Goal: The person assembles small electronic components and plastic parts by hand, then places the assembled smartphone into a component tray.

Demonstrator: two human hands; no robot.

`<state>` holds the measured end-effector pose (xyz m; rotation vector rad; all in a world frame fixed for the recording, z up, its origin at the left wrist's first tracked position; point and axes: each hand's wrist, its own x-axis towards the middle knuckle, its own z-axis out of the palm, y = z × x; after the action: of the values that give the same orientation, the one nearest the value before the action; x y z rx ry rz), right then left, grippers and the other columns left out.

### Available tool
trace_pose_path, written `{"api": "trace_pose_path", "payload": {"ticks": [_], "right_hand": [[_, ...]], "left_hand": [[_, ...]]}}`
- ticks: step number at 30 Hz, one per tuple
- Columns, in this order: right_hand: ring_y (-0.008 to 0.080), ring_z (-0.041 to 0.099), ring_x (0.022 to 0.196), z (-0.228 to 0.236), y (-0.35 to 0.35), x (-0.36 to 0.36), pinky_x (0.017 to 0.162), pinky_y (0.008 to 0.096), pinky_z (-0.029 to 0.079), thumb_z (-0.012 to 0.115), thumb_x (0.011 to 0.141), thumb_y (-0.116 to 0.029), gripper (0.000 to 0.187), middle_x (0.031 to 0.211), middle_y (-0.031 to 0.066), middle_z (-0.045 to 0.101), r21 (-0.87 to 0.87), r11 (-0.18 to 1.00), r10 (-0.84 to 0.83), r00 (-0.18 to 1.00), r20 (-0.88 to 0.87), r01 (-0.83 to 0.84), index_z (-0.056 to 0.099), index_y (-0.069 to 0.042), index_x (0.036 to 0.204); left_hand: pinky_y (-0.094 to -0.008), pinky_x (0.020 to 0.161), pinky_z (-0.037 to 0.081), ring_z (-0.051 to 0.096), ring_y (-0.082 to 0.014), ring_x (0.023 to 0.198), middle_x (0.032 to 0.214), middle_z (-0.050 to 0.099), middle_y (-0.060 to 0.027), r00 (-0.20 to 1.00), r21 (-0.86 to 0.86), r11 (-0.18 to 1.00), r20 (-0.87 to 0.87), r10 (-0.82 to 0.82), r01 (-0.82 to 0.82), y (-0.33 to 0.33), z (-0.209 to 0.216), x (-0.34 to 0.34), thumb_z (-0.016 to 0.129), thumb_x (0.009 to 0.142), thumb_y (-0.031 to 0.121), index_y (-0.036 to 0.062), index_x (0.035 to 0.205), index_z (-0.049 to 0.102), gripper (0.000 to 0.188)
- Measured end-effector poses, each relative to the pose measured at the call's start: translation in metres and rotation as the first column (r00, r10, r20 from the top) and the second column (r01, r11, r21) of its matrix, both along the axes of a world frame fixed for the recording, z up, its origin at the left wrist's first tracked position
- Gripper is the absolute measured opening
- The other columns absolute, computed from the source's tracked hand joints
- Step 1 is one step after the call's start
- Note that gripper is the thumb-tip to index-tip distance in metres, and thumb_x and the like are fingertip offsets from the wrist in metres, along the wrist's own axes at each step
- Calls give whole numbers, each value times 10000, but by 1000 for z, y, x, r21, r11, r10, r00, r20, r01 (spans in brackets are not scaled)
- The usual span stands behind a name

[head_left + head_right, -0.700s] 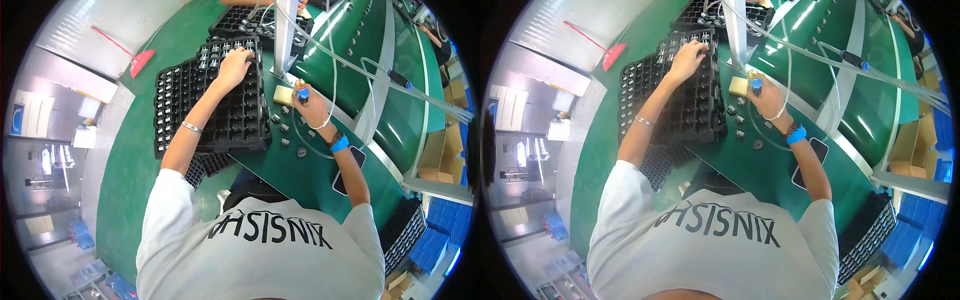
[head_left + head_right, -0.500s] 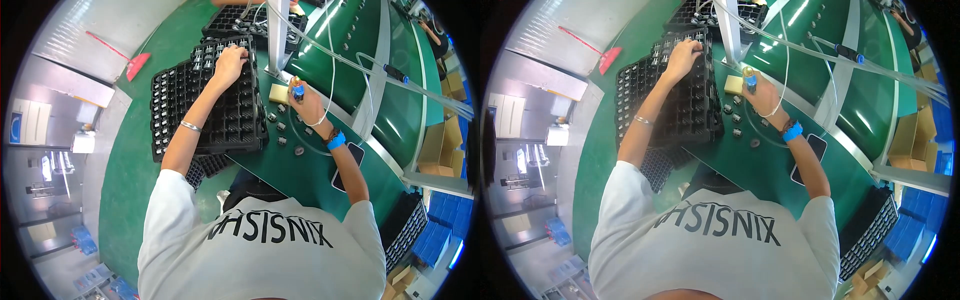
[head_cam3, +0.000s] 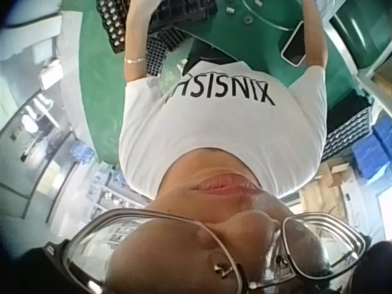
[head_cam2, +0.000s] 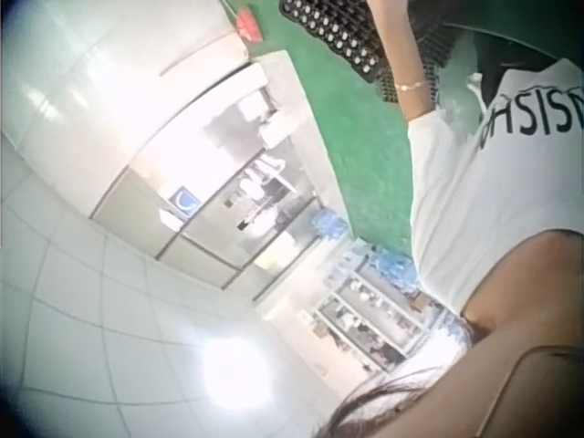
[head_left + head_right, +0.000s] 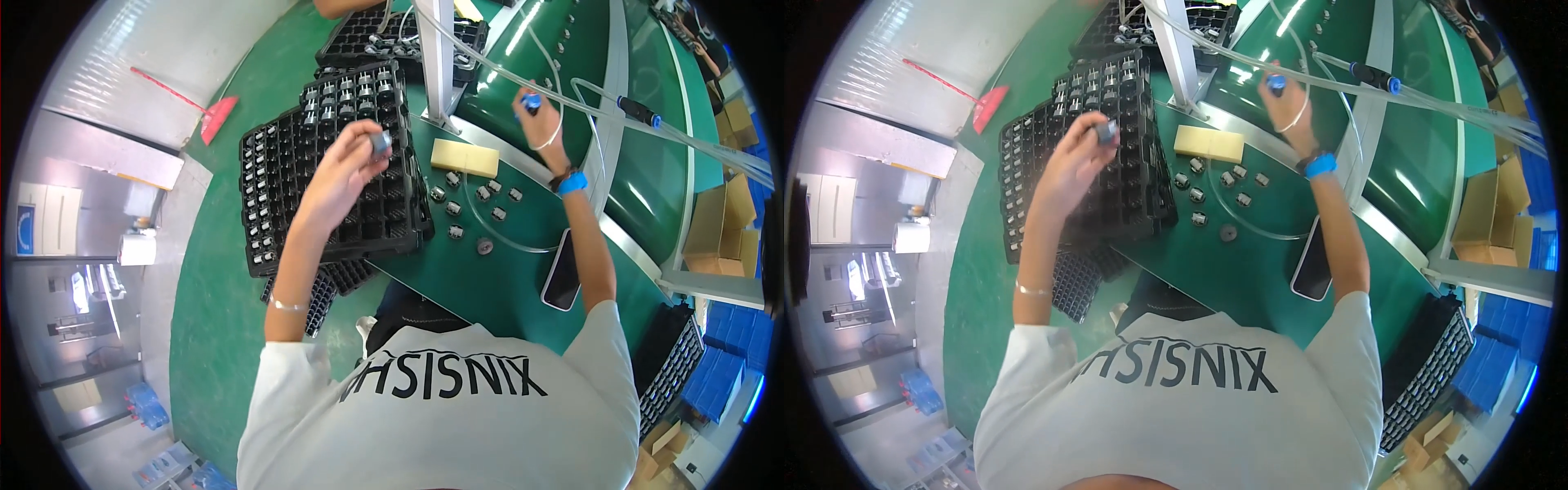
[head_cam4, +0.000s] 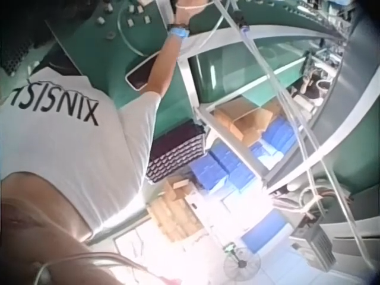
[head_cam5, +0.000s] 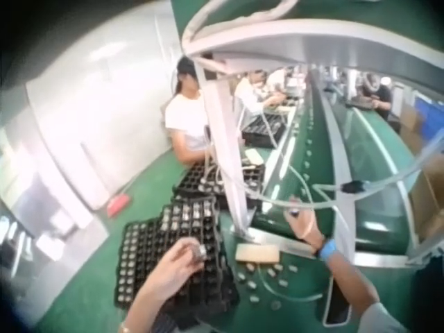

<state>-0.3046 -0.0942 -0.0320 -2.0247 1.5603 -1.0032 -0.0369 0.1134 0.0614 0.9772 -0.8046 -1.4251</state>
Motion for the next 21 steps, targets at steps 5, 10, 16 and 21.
{"api": "trace_pose_path", "payload": {"ticks": [5,10,16,21], "right_hand": [[364,573,837,-40,-54,-51,697,413,476,558,794,-312,373,896,181,599,-309,951,-57,992,-115,19,503,-63,1066],[355,568,870,-23,-45,-39,701,409,468,560,796,-303,336,929,176,595,-209,977,-79,987,-137,50,520,-44,1006],[119,560,765,36,48,-3,681,267,450,576,808,-223,270,899,59,591,210,890,202,763,614,-405,563,-37,1004],[125,562,878,80,138,29,751,241,458,501,836,-307,442,1043,84,561,403,433,-77,413,908,-806,440,-20,1166]], "left_hand": [[-250,825,421,521,-109,919,983,552,-40,991,-43,996,108,81,-76,44,-3,-31,530,835,61,29,1063,490,233],[-264,854,421,541,-128,930,984,565,-69,987,-85,991,116,109,-99,61,-7,-53,550,799,-7,-5,1012,514,216],[-233,809,449,571,-133,889,966,557,-70,986,-224,969,106,127,-101,49,-8,-70,559,770,-72,-27,1001,526,237],[-236,810,465,572,-143,899,974,532,-73,985,-307,946,100,143,-107,40,-7,-76,559,757,-100,-43,988,531,239]]}}
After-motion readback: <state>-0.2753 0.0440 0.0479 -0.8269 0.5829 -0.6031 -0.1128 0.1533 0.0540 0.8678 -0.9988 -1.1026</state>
